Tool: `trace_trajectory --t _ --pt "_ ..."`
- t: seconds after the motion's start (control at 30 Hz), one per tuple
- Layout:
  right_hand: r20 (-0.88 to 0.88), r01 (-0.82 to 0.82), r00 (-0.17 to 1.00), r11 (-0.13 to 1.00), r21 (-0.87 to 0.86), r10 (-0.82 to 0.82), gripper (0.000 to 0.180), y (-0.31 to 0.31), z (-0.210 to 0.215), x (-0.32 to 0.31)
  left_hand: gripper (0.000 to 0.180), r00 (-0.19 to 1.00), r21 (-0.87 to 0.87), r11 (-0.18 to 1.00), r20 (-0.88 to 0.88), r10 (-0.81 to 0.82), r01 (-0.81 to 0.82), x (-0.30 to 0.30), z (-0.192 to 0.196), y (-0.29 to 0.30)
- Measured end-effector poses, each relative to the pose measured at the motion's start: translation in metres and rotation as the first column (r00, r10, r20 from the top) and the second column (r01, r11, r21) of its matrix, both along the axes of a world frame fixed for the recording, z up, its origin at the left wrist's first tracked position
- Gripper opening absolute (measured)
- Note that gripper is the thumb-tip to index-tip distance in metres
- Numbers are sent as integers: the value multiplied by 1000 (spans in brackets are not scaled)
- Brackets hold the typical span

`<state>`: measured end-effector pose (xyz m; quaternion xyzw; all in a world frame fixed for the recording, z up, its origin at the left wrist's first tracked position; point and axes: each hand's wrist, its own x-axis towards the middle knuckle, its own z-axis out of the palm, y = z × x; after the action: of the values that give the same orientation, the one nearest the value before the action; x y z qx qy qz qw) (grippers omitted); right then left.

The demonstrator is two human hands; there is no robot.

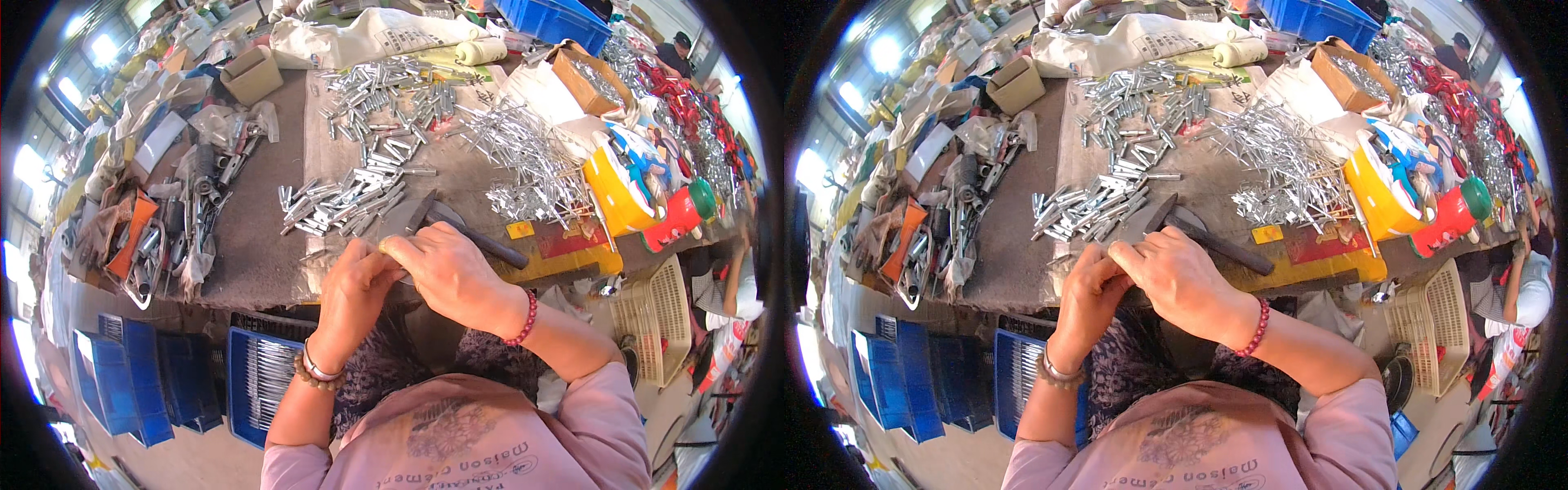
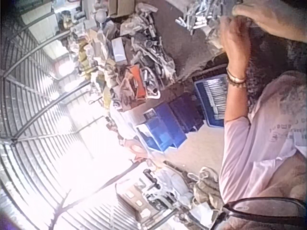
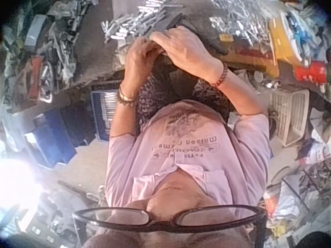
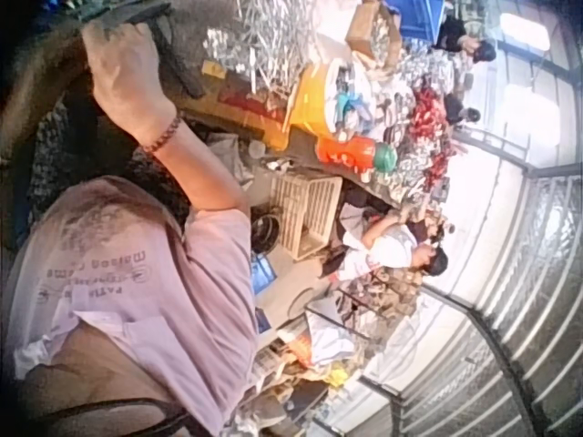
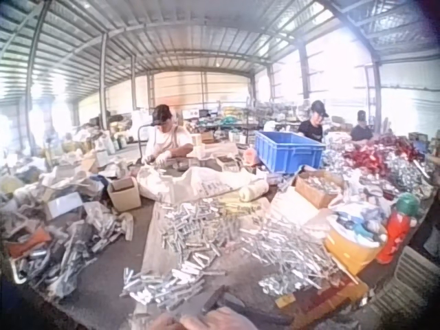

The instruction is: Processing small metal components using a manual press tool and sorting them into a bin.

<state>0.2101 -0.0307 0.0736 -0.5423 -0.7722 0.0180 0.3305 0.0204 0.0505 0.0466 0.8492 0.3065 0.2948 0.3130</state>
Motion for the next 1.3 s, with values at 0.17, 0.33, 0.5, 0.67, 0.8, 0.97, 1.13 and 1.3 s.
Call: trace_trajectory --t 0.17,0.33,0.5,0.67,0.8,0.97,1.13,1.3 --pt "-14 25 1000 999 -44 -26 42 -1 -5 7 16 1000 22 1000 23 -18 17 -1 -3 0" --pt "-52 -3 999 1000 -25 2 52 -9 -5 8 14 998 39 999 60 -21 19 -1 -11 1" --pt "-17 154 988 988 27 -153 49 -27 3 33 14 1000 61 998 25 0 -1 -1 -6 -1" --pt "92 402 914 911 -95 -394 44 -36 -16 55 14 1000 28 1000 12 6 -6 0 -4 -1" --pt "-73 377 920 921 -94 -384 47 -49 -5 44 15 1000 30 999 -3 10 -10 -1 -2 -1" --pt "-169 312 925 935 -168 -340 53 -71 18 24 15 1000 17 1000 9 -9 9 0 -2 -1" --pt "-122 285 945 948 -142 -303 60 -71 14 21 14 998 33 999 53 -17 15 3 -5 1" --pt "-90 283 951 950 -132 -296 63 -77 18 18 14 998 11 1000 51 -24 24 4 -2 -1"
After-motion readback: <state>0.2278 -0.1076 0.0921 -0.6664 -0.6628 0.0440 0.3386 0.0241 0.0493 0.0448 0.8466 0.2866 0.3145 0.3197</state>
